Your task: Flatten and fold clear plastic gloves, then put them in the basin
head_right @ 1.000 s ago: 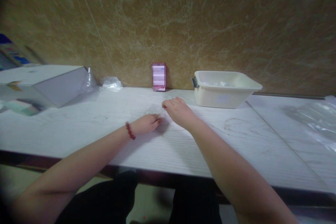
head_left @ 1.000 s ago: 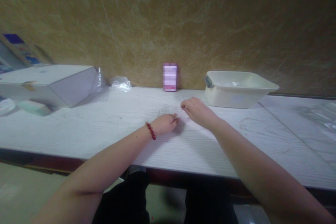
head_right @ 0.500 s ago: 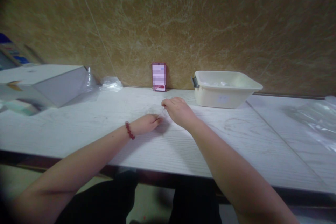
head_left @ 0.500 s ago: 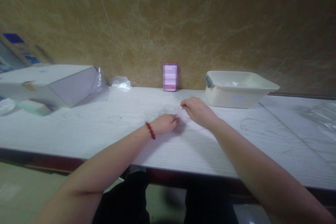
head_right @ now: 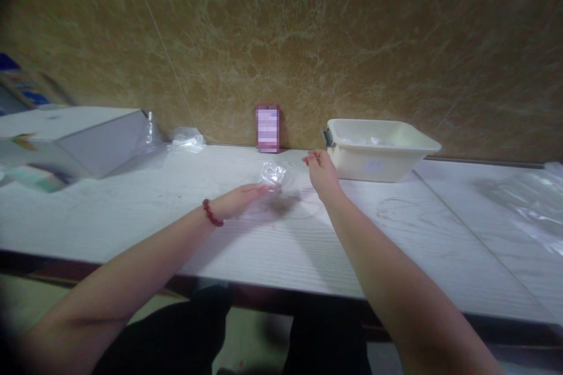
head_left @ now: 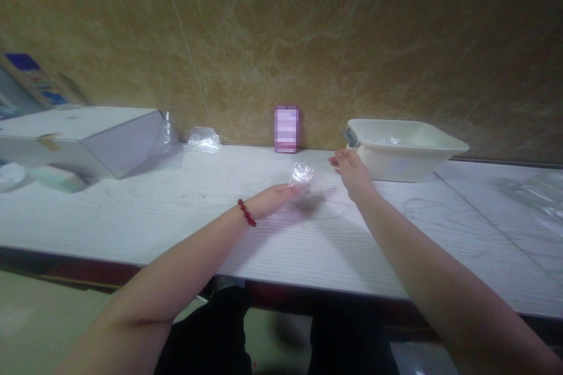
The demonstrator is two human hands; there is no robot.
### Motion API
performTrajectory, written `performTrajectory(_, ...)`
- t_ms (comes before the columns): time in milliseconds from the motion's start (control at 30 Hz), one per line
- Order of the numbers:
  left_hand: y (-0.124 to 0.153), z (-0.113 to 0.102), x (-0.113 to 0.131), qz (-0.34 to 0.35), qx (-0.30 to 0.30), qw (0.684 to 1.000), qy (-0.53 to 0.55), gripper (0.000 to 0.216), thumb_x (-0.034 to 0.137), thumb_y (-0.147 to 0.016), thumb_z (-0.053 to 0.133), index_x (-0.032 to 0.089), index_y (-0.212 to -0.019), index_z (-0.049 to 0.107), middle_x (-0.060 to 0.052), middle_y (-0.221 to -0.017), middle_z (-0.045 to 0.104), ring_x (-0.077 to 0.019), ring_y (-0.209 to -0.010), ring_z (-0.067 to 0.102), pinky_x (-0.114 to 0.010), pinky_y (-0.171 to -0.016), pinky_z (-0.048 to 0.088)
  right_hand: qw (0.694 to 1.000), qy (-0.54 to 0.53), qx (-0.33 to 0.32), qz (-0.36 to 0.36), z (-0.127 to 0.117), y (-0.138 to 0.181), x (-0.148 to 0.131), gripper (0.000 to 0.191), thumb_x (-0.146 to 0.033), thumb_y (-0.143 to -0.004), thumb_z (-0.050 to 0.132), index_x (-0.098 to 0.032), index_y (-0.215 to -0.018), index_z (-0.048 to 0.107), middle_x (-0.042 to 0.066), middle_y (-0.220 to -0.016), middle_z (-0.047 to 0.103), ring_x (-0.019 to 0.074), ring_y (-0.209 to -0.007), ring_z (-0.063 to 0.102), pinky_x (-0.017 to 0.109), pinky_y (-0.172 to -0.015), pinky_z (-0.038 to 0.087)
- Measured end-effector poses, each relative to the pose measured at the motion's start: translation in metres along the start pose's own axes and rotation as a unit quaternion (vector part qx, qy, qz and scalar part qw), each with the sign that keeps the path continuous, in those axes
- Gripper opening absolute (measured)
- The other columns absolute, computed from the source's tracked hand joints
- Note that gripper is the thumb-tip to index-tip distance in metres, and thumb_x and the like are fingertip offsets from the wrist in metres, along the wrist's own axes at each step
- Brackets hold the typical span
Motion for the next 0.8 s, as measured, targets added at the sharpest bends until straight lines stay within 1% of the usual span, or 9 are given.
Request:
performTrajectory(133,0.0,0.001,0.002,-0.012,-0.009,0.993,0.121,0.037,0.035,-0.084,0.027,0.017,-0.108,0.049,-0.004,-0.117,0.047,-0.0149,-0.106,0.042,-0.03,-0.09,0.03,0.996,-0.036,-0.015,0.075,0.001,0.0,0.009,0.019,-0.034,-0.069,0.038,-0.02,-0.08,0.043,0.002,-0.079,0.058,0.0119,-0.073,0.053,0.026,-0.064,0.041)
performTrajectory(267,0.004,0.007,0.01,-0.043,-0.052,0.956,0.287,0.039,0.028,-0.086,0.022,0.013,-0.117,0.039,-0.01,-0.12,0.043,-0.0169,-0.104,0.045,-0.033,-0.085,0.035,0.991,-0.064,-0.029,0.118,0.004,0.002,0.013,0.017,-0.031,-0.068,0.038,-0.02,-0.08,0.044,0.002,-0.081,0.058,0.012,-0.073,0.053,0.024,-0.061,0.041)
performTrajectory(333,0.008,0.007,0.015,-0.062,-0.058,0.939,0.334,0.04,0.027,-0.087,0.018,0.014,-0.121,0.034,-0.01,-0.121,0.041,-0.0173,-0.105,0.044,-0.034,-0.084,0.036,0.988,-0.073,-0.03,0.132,0.006,0.003,0.015,0.017,-0.03,-0.067,0.037,-0.02,-0.08,0.045,0.002,-0.08,0.058,0.0124,-0.072,0.054,0.024,-0.058,0.041)
performTrajectory(400,0.01,0.006,0.019,-0.071,-0.056,0.923,0.374,0.041,0.028,-0.087,0.016,0.016,-0.122,0.032,-0.01,-0.121,0.042,-0.0175,-0.105,0.044,-0.035,-0.084,0.036,0.984,-0.086,-0.04,0.152,0.008,0.004,0.017,0.017,-0.029,-0.068,0.037,-0.021,-0.079,0.046,0.001,-0.079,0.059,0.0132,-0.069,0.054,0.024,-0.056,0.042)
performTrajectory(467,0.011,0.002,0.021,-0.065,-0.05,0.902,0.423,0.04,0.028,-0.086,0.017,0.016,-0.12,0.034,-0.009,-0.12,0.043,-0.0177,-0.105,0.044,-0.036,-0.085,0.036,0.973,-0.12,-0.076,0.182,0.014,0.007,0.019,0.017,-0.031,-0.069,0.038,-0.02,-0.079,0.047,0.002,-0.078,0.059,0.014,-0.067,0.055,0.026,-0.056,0.043)
performTrajectory(567,0.007,-0.006,0.012,-0.066,-0.035,0.875,0.479,0.037,0.028,-0.085,0.024,0.016,-0.117,0.037,-0.008,-0.118,0.046,-0.0175,-0.104,0.046,-0.035,-0.085,0.037,0.938,-0.187,-0.156,0.245,0.025,0.015,0.021,0.023,-0.034,-0.076,0.031,-0.019,-0.079,0.048,0.005,-0.079,0.06,0.0146,-0.066,0.056,0.029,-0.059,0.045)
performTrajectory(633,0.003,-0.01,-0.002,-0.094,-0.022,0.87,0.484,0.035,0.027,-0.083,0.028,0.016,-0.114,0.04,-0.009,-0.113,0.05,-0.0166,-0.1,0.048,-0.033,-0.085,0.038,0.914,-0.21,-0.208,0.278,0.031,0.023,0.02,0.031,-0.037,-0.08,0.023,-0.017,-0.081,0.047,0.008,-0.08,0.06,0.0154,-0.066,0.057,0.032,-0.061,0.045)
performTrajectory(700,-0.001,-0.013,-0.017,-0.136,-0.009,0.873,0.468,0.032,0.025,-0.083,0.03,0.014,-0.11,0.043,-0.009,-0.106,0.054,-0.0155,-0.095,0.052,-0.03,-0.083,0.039,0.896,-0.208,-0.256,0.298,0.036,0.03,0.021,0.038,-0.04,-0.081,0.017,-0.016,-0.082,0.046,0.01,-0.082,0.06,0.0169,-0.068,0.058,0.035,-0.063,0.046)
performTrajectory(800,-0.005,-0.014,-0.035,-0.187,0.003,0.877,0.442,0.03,0.024,-0.083,0.029,0.014,-0.105,0.046,-0.009,-0.098,0.057,-0.0155,-0.088,0.055,-0.032,-0.079,0.042,0.877,-0.184,-0.303,0.324,0.042,0.039,0.026,0.039,-0.041,-0.082,0.018,-0.014,-0.081,0.046,0.012,-0.081,0.059,0.0175,-0.072,0.058,0.037,-0.064,0.046)
Point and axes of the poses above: each hand's wrist, its own y-axis away from the middle knuckle, its own z-axis out of the palm, x = y × z, the point moved 6 cm from there along -y, towards the middle knuckle
